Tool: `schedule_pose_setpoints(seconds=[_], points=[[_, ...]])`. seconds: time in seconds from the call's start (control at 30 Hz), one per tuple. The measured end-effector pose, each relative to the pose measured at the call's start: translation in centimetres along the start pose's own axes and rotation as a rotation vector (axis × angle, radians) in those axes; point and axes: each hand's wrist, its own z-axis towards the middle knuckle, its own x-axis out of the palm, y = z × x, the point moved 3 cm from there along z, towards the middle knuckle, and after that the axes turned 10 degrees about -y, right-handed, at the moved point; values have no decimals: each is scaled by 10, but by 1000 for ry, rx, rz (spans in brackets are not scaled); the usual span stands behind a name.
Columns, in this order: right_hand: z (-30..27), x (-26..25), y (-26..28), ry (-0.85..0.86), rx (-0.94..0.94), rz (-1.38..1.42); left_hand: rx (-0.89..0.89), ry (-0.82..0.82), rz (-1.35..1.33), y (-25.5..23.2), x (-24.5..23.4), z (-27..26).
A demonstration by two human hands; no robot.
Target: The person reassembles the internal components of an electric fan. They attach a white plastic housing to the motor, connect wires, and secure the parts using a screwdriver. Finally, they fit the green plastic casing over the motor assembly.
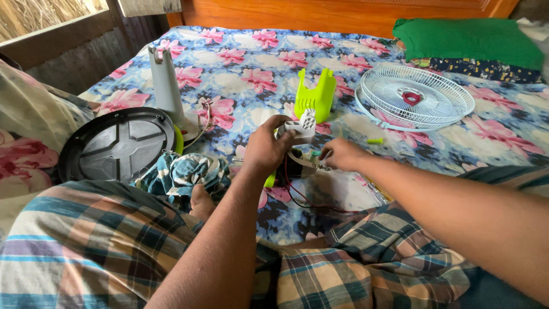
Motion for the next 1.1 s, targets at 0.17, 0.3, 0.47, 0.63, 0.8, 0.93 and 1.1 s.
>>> schedule_pose_setpoints(seconds=[0.17, 0.3, 0.47, 0.63, 0.8, 0.93, 1.1], points=[[4, 16, 2, -199, -212, -208, 28, 26, -46, 4, 2, 4], [4, 19, -1, -140, -89, -256, -99, 104, -175, 8, 3, 5], [5, 20, 4, -170, -195, -366, -58, 99, -148, 6, 1, 6], [6, 1, 11, -201, -41, -155, -102, 94, -117, 8, 1, 6], [-3, -32, 20, -243, 233, 541, -49, 68, -70, 9, -2, 5], [-10, -47, 46, -247, 129, 914, 1, 13, -48, 11, -3, 1], [-26, -51, 70, -313, 117, 1039, 50, -32, -64, 11, -3, 0]])
